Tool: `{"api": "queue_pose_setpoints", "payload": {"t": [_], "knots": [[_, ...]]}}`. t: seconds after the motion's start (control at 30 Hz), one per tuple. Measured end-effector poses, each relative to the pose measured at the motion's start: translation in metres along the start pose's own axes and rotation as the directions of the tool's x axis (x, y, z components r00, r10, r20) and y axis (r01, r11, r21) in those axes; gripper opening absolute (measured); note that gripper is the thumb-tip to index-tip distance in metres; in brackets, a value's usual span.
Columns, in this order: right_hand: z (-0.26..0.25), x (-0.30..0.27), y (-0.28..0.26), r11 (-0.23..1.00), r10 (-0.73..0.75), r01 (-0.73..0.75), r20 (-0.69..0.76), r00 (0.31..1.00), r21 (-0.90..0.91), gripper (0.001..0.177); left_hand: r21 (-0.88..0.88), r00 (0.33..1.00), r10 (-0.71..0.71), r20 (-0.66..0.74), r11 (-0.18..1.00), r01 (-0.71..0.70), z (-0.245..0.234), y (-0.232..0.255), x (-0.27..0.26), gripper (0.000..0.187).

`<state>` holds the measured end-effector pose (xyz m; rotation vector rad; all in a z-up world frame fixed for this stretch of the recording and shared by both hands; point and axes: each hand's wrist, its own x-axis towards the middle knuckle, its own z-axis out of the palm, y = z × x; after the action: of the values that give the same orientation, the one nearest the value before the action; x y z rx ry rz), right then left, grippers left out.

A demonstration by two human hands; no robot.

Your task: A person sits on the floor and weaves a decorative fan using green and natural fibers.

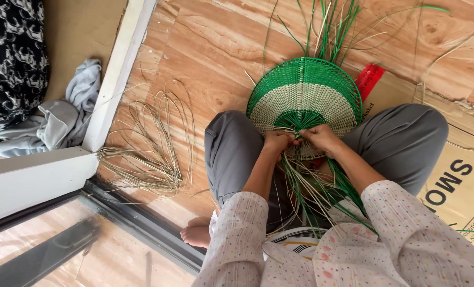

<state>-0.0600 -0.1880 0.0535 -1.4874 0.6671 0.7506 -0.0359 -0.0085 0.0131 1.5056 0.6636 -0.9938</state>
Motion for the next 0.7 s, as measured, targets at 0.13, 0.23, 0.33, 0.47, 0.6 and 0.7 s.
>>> {"api": "queue_pose_setpoints", "payload": {"t": [0.13, 0.23, 0.33, 0.47, 0.6, 0.7], "knots": [[-0.004, 0.004, 0.007, 0.999, 0.025, -0.023, 0.051, 0.998, -0.023, 0.044, 0.044, 0.998, 0.044, -0.038, 0.998, -0.043, 0.003, -0.015, 0.014, 0.015], [0.012, 0.0, 0.018, 0.995, 0.012, -0.009, 0.032, 0.999, -0.102, 0.041, 0.169, 0.992, 0.106, -0.075, 0.981, -0.092, 0.007, -0.018, 0.01, 0.01], [0.012, 0.017, 0.028, 0.994, 0.018, -0.017, 0.014, 1.0, -0.11, 0.049, 0.285, 0.981, 0.185, -0.06, 0.945, -0.16, 0.005, 0.002, -0.008, 0.012], [0.012, 0.006, 0.01, 0.991, -0.05, 0.047, -0.019, 0.999, -0.121, 0.042, 0.325, 0.969, 0.243, 0.036, 0.914, -0.241, 0.0, 0.009, -0.014, 0.017], [0.011, -0.006, 0.007, 0.998, -0.03, 0.029, -0.023, 0.999, -0.047, 0.037, 0.36, 0.968, 0.248, -0.034, 0.907, -0.22, 0.0, -0.005, -0.002, 0.017], [0.011, -0.013, -0.005, 0.997, -0.06, 0.058, -0.03, 0.998, -0.04, 0.029, 0.409, 0.94, 0.339, -0.05, 0.865, -0.29, -0.004, -0.001, -0.005, 0.017]]}}
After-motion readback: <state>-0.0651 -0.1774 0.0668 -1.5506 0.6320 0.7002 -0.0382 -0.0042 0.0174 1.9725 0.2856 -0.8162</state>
